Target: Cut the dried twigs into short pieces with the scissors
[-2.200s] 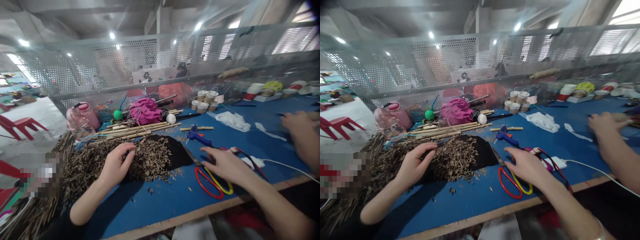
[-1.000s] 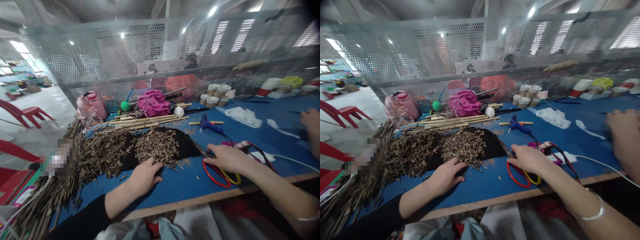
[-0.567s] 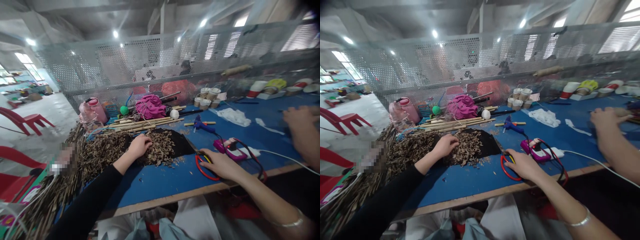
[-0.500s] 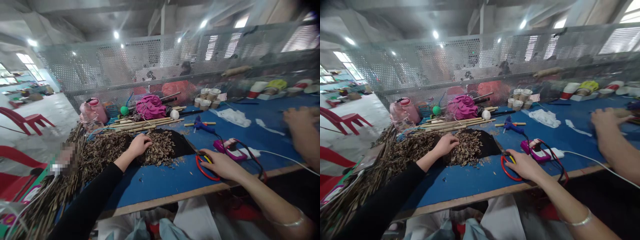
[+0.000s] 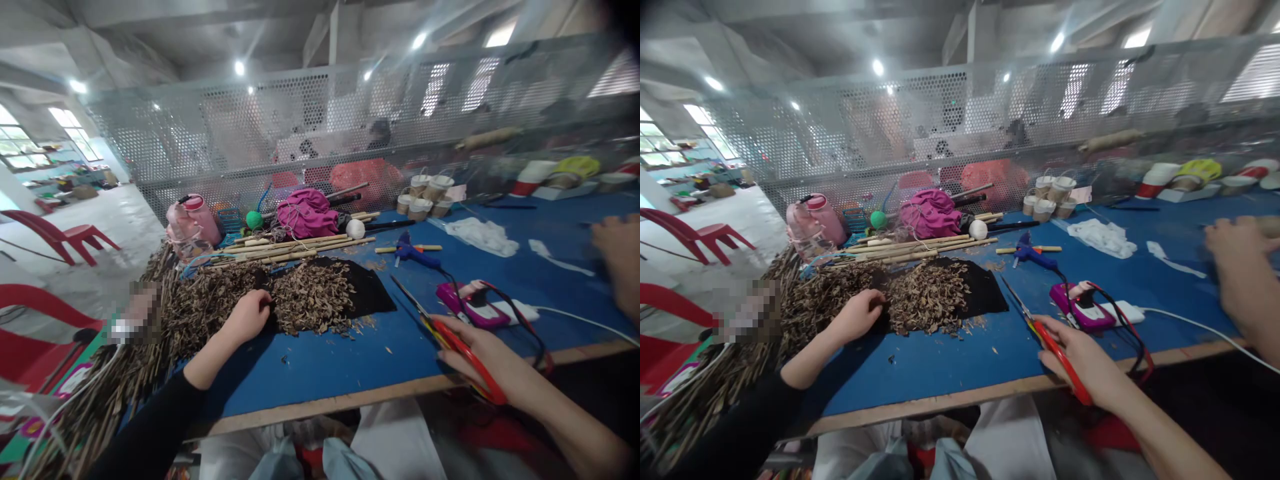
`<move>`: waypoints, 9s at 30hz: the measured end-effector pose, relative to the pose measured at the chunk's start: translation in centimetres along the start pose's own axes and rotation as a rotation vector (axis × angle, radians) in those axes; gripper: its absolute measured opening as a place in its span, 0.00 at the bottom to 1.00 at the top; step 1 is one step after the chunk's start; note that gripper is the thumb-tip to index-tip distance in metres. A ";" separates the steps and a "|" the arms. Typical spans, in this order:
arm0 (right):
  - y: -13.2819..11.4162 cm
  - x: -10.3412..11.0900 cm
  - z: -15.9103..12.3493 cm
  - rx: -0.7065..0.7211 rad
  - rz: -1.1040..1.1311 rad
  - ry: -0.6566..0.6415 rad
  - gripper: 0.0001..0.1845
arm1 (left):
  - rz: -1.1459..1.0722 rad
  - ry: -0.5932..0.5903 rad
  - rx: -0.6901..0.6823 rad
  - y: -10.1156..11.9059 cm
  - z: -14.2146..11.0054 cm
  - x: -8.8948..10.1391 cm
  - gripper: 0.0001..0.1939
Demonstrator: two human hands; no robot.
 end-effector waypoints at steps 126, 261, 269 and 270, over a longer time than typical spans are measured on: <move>-6.3 -6.9 10.3 0.101 0.202 0.326 0.26 | 0.515 -0.403 -0.124 6.7 19.4 -8.2 0.09; -15.9 -10.4 8.9 0.536 -0.354 0.085 0.27 | -1.494 0.214 0.305 2.6 0.8 -5.5 0.14; -16.3 -10.5 8.6 0.557 -0.324 0.104 0.29 | -1.455 0.192 0.287 2.9 0.8 -5.4 0.09; -16.3 -10.5 8.5 0.547 -0.300 0.093 0.28 | -1.454 0.193 0.280 2.9 0.8 -5.4 0.09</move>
Point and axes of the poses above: each hand's wrist, its own z-axis towards the middle knuckle, its own x-axis out of the back of the hand, y = z × x, the point moved 4 cm from there along z, towards the middle knuckle, and after that the axes turned 14 degrees about -z, right-handed, at the moved point
